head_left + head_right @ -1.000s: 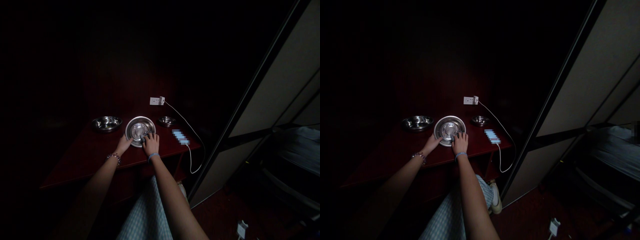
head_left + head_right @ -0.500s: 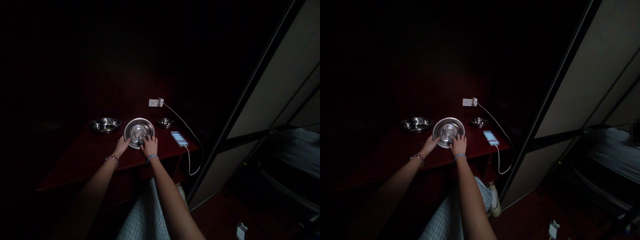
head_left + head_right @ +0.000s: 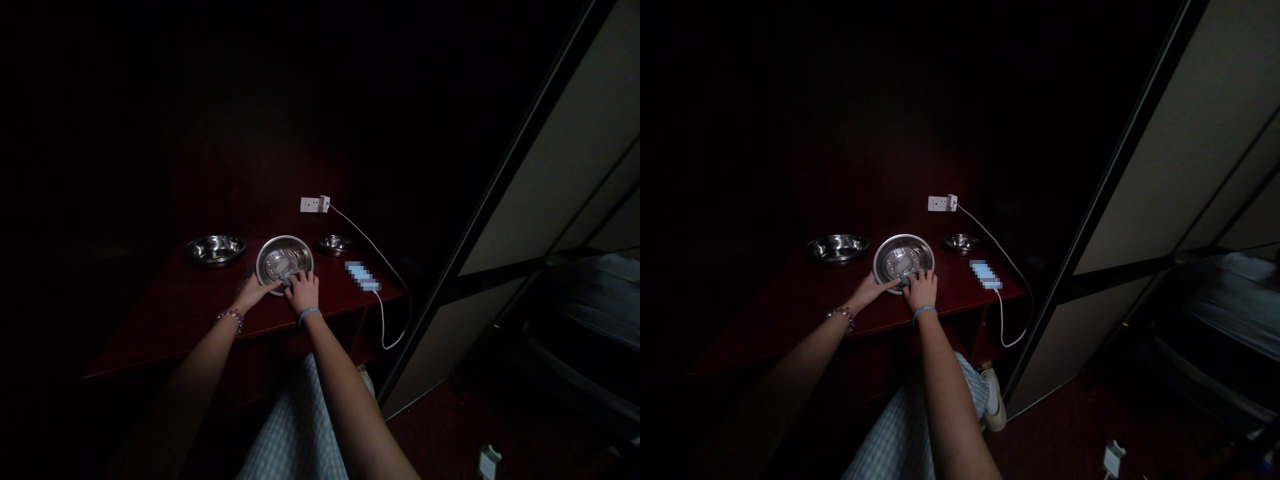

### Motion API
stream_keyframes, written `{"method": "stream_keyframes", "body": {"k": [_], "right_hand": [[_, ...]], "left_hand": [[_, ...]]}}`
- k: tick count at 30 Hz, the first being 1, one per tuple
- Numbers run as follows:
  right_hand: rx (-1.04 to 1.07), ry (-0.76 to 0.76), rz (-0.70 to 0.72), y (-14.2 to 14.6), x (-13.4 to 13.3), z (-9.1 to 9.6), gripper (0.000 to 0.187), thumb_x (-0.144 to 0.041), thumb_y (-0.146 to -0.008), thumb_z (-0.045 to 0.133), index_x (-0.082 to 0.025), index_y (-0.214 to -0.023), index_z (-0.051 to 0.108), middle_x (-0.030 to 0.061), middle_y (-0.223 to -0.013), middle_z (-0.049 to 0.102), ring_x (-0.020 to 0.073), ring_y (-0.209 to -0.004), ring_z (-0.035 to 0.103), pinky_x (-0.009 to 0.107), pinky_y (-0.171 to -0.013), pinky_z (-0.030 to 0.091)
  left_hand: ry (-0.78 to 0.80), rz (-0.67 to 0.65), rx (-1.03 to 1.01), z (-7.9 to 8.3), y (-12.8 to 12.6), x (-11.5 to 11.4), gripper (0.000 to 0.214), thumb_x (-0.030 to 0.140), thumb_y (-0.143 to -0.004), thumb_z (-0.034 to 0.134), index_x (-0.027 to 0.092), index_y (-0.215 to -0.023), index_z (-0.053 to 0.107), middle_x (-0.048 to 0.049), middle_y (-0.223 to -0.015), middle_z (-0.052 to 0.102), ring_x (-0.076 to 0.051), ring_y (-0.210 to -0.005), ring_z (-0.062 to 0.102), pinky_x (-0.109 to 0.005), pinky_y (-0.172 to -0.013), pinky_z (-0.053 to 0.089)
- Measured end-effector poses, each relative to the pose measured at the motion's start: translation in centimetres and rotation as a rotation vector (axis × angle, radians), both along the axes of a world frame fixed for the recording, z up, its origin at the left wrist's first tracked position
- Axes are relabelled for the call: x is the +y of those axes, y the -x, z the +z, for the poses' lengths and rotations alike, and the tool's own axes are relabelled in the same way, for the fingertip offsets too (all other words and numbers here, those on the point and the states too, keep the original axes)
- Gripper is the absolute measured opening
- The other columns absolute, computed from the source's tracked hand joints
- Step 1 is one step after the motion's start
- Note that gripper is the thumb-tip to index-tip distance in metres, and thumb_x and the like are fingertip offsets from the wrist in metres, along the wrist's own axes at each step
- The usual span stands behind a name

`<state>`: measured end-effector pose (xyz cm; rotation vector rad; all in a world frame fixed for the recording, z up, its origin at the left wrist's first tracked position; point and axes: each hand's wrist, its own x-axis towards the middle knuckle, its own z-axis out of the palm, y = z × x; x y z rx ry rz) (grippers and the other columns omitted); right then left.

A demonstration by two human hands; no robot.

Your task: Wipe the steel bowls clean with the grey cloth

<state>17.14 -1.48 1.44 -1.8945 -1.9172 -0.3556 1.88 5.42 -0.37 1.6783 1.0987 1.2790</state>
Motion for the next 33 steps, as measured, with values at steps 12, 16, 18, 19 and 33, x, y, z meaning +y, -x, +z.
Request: {"method": "stream_keyframes", "body": {"k": [12, 16, 18, 19, 33], "right_hand": [[0.027, -0.01, 0.061, -0.1, 0.1, -0.1, 0.034, -0.038, -0.092, 0.049, -0.026, -0.122, 0.061, 0.0063, -0.119, 0.063, 0.0251, -0.11, 0.047, 0.036, -0.087, 0.037], [0.022, -0.026, 0.087, 0.0, 0.0, 0.0, 0.033, -0.039, -0.092, 0.048, -0.026, -0.118, 0.063, 0.0047, -0.116, 0.065, 0.0249, -0.107, 0.048, 0.036, -0.087, 0.037], [0.013, -0.03, 0.101, 0.1, -0.1, 0.1, 0.032, -0.039, -0.091, 0.048, -0.025, -0.116, 0.064, 0.0042, -0.114, 0.066, 0.0253, -0.106, 0.048, 0.036, -0.087, 0.037], [0.01, -0.029, 0.104, 0.1, -0.1, 0.1, 0.032, -0.039, -0.091, 0.049, -0.025, -0.114, 0.064, 0.0041, -0.114, 0.066, 0.0254, -0.106, 0.048, 0.036, -0.087, 0.037], [0.036, 0.012, 0.187, -0.1, 0.1, 0.2, 0.032, -0.036, -0.089, 0.052, -0.024, -0.116, 0.064, 0.0013, -0.115, 0.068, 0.0204, -0.104, 0.054, 0.031, -0.091, 0.04]], "left_hand": [[0.043, 0.092, 0.213, 0.2, 0.4, -0.1, 0.072, 0.048, -0.071, 0.07, 0.018, -0.13, 0.043, -0.0153, -0.12, 0.067, -0.03, -0.11, 0.064, -0.043, -0.097, 0.045], [-0.005, 0.103, 0.189, -0.4, 0.4, 0.6, 0.058, 0.04, -0.078, 0.064, 0.017, -0.129, 0.047, -0.0149, -0.119, 0.067, -0.028, -0.113, 0.062, -0.04, -0.098, 0.045], [-0.025, 0.104, 0.172, -0.7, 0.4, 0.9, 0.053, 0.038, -0.08, 0.062, 0.018, -0.128, 0.05, -0.0136, -0.119, 0.068, -0.027, -0.114, 0.062, -0.039, -0.098, 0.045], [-0.028, 0.106, 0.168, -0.8, 0.4, 1.0, 0.051, 0.038, -0.081, 0.061, 0.018, -0.126, 0.051, -0.0129, -0.118, 0.069, -0.027, -0.113, 0.063, -0.038, -0.098, 0.046], [-0.03, 0.136, 0.128, -0.8, 0.3, 0.9, 0.038, 0.036, -0.086, 0.052, 0.016, -0.117, 0.059, -0.013, -0.113, 0.071, -0.026, -0.11, 0.065, -0.035, -0.097, 0.047]]}}
